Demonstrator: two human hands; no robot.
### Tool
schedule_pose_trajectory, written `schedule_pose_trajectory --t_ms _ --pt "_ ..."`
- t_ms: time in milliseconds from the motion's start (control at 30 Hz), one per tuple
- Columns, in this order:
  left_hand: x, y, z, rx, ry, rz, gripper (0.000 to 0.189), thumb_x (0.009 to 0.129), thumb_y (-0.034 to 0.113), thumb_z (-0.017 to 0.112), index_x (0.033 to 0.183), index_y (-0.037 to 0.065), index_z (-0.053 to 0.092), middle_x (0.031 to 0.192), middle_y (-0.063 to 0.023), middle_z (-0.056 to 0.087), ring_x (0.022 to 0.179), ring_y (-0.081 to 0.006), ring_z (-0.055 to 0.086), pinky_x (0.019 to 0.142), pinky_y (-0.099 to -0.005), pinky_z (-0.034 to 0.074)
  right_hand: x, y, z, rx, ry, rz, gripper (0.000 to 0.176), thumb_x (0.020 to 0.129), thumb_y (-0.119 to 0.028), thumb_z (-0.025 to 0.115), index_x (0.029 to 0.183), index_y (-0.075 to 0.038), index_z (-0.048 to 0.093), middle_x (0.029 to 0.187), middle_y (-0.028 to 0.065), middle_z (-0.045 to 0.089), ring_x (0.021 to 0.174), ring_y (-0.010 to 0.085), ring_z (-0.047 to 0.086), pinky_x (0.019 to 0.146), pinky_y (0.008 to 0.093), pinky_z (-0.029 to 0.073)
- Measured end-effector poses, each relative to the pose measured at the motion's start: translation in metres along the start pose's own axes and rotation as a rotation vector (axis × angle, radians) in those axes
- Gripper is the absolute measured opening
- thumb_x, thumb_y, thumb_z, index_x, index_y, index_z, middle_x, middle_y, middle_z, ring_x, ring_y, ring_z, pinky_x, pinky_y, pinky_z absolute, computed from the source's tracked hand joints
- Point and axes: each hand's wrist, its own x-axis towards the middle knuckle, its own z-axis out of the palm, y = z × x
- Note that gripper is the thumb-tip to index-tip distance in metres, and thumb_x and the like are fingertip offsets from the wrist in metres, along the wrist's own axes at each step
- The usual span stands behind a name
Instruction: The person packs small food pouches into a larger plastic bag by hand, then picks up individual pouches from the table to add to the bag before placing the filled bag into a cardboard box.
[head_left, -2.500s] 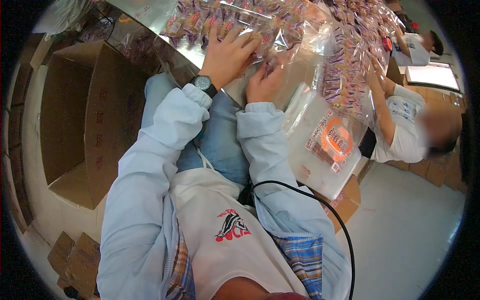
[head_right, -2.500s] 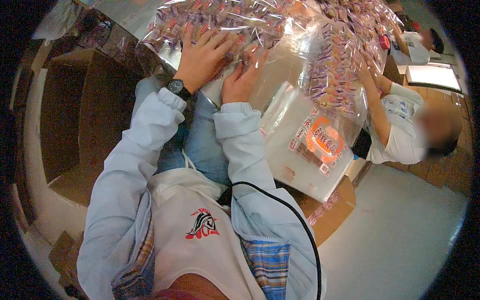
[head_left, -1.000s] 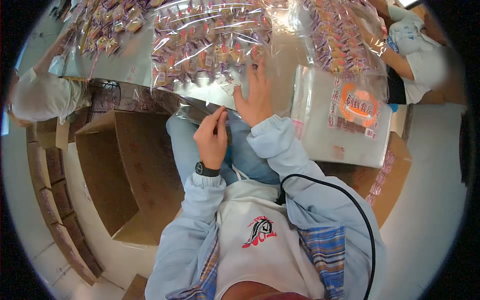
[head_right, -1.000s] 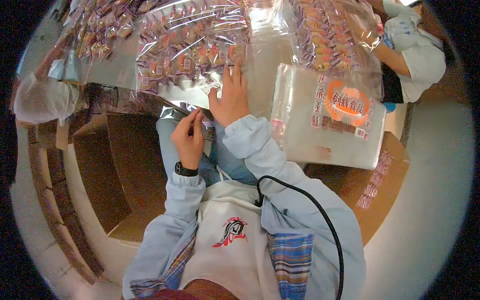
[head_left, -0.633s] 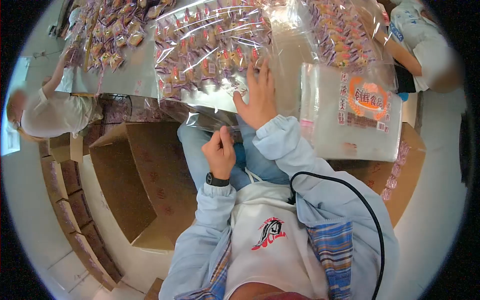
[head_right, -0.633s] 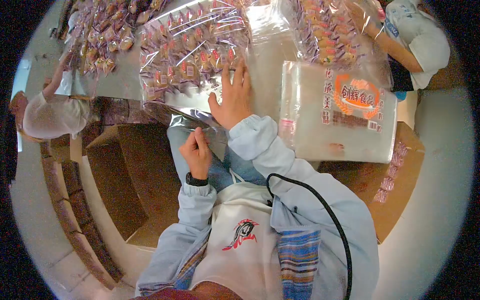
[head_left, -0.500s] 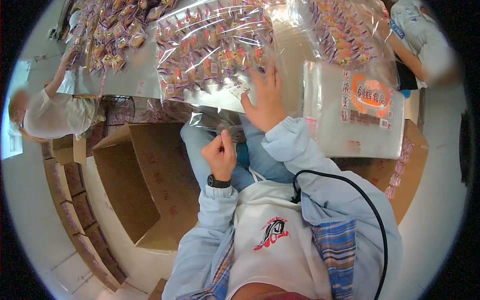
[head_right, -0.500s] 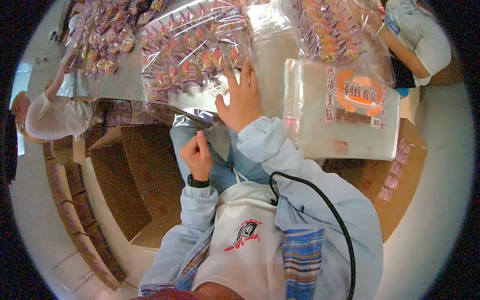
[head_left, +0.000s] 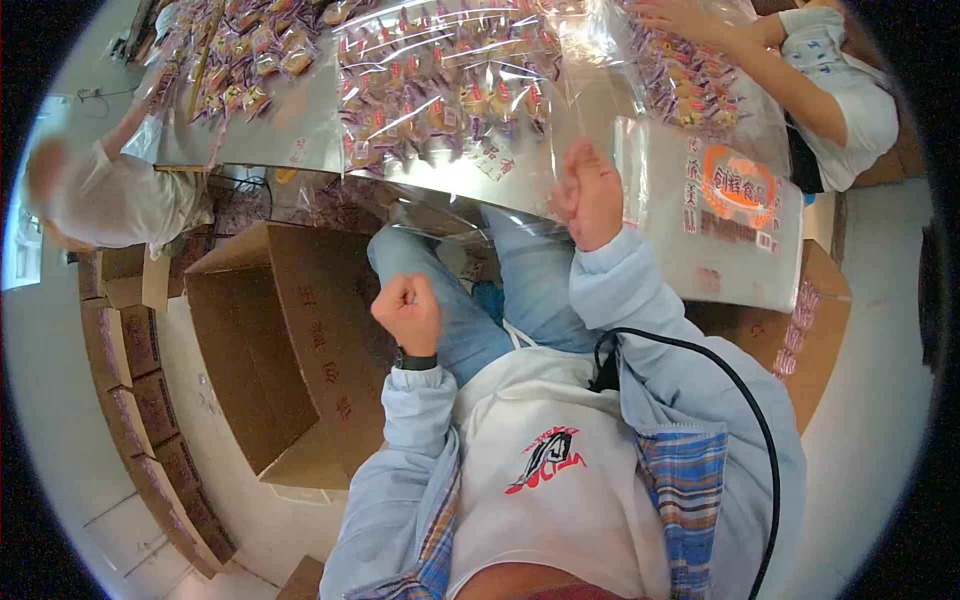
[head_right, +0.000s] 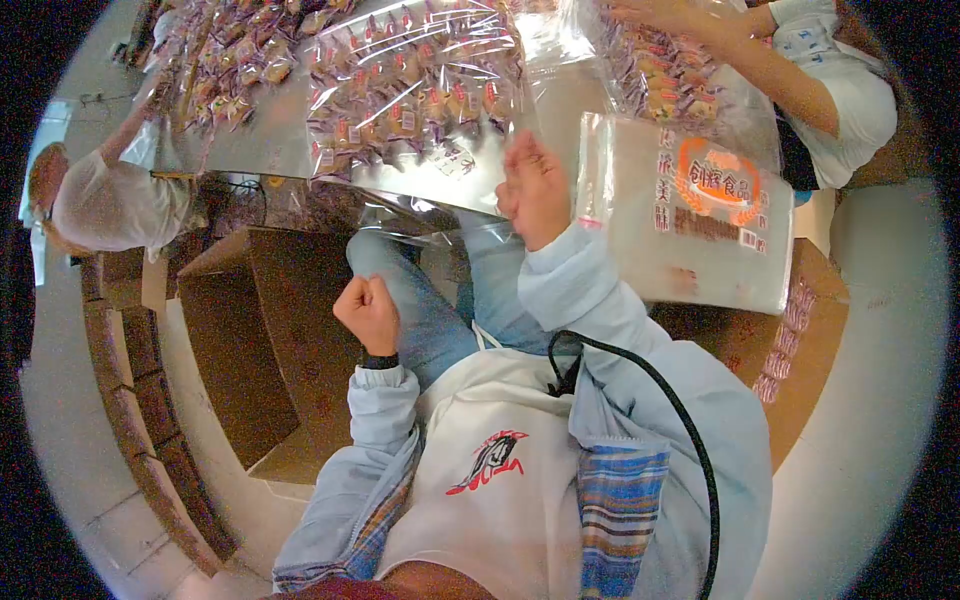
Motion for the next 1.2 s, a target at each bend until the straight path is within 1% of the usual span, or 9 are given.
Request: schedule_pose_trajectory --t_ms 233,367,400,600,733,800,1000,1100,1200 --pt "-0.005 -0.061 -0.049 0.233 0.081 -0.215 0.033 0.088 0.009 0.067 0.063 0.002 0.046 0.054 -0.0035 0.035 0.051 -0.0111 0.032 0.049 -0.0321 0.030 0.003 -0.020 -0.022 0.015 0.049 -0.104 0.030 0.103 -0.027 0.060 0.079 -0.016 0.047 0.056 -0.0044 0.030 0.040 0.0077 0.024 0.037 0.0258 0.023" --pt "-0.020 -0.077 -0.047 0.364 -0.123 -0.157 0.021 0.091 0.024 0.070 0.086 0.004 0.065 0.083 -0.0088 0.067 0.080 -0.0256 0.062 0.072 -0.0400 0.048 0.011 -0.032 -0.009 0.114 0.065 -0.161 0.028 0.100 -0.019 0.060 0.077 -0.015 0.045 0.060 -0.0045 0.031 0.044 0.0070 0.027 0.039 0.0255 0.025" --pt "-0.022 -0.080 -0.043 0.457 -0.220 -0.227 0.029 0.091 0.029 0.069 0.109 0.006 0.067 0.110 -0.0149 0.069 0.106 -0.0359 0.062 0.091 -0.0461 0.048 0.017 -0.036 -0.005 0.127 0.031 -0.207 0.027 0.100 -0.019 0.060 0.077 -0.015 0.046 0.059 -0.0046 0.030 0.044 0.0073 0.027 0.040 0.0261 0.025" --pt "-0.032 -0.097 -0.004 0.620 -0.330 -0.122 0.061 0.088 0.036 0.067 0.141 0.008 0.056 0.152 -0.0239 0.046 0.138 -0.0490 0.043 0.114 -0.0575 0.036 0.064 -0.082 0.057 -0.096 -0.055 -0.502 0.032 0.098 -0.010 0.062 0.070 -0.013 0.047 0.053 -0.0052 0.026 0.043 0.0082 0.027 0.042 0.0303 0.021" --pt "-0.013 -0.096 0.009 0.707 -0.406 -0.160 0.066 0.087 0.038 0.065 0.146 0.012 0.053 0.161 -0.0237 0.036 0.145 -0.0541 0.033 0.117 -0.0637 0.030 0.140 -0.102 0.083 -0.814 0.151 -0.778 0.016 0.091 -0.016 0.066 0.095 -0.003 0.075 0.084 0.0112 0.070 0.064 0.0186 0.063 0.061 0.0378 0.050" --pt "-0.002 -0.094 0.012 0.725 -0.442 -0.169 0.066 0.086 0.037 0.065 0.147 0.014 0.053 0.163 -0.0221 0.034 0.145 -0.0538 0.033 0.117 -0.0634 0.031 0.212 -0.099 0.093 -0.758 0.040 -0.988 0.021 0.091 -0.016 0.066 0.078 -0.001 0.072 0.056 0.0029 0.057 0.057 0.0109 0.053 0.054 0.0349 0.042" --pt "0.026 -0.106 0.026 0.758 -0.440 -0.219 0.061 0.085 0.037 0.066 0.142 0.016 0.059 0.165 -0.0160 0.033 0.145 -0.0525 0.033 0.114 -0.0636 0.035 0.344 -0.107 0.133 -1.136 0.038 -1.087 0.019 0.086 -0.016 0.068 0.078 0.001 0.072 0.063 0.0058 0.061 0.057 0.0125 0.054 0.053 0.0353 0.041" --pt "0.039 -0.109 0.034 0.754 -0.393 -0.222 0.051 0.086 0.036 0.066 0.132 0.013 0.066 0.158 -0.0167 0.044 0.140 -0.0510 0.040 0.110 -0.0603 0.041 0.353 -0.121 0.171 -1.150 -0.420 -1.169 0.038 0.081 -0.026 0.074 0.109 0.000 0.072 0.100 0.0167 0.070 0.085 0.0247 0.067 0.074 0.0414 0.052" --pt "0.053 -0.130 0.042 0.591 -0.282 -0.270 0.038 0.092 0.036 0.066 0.119 0.010 0.072 0.141 -0.0203 0.059 0.131 -0.0484 0.050 0.106 -0.0547 0.046 0.406 -0.094 0.198 -1.577 0.169 -1.650 0.088 0.076 -0.042 0.081 0.149 -0.008 0.048 0.149 0.0237 0.048 0.132 0.0409 0.052 0.110 0.0511 0.042"
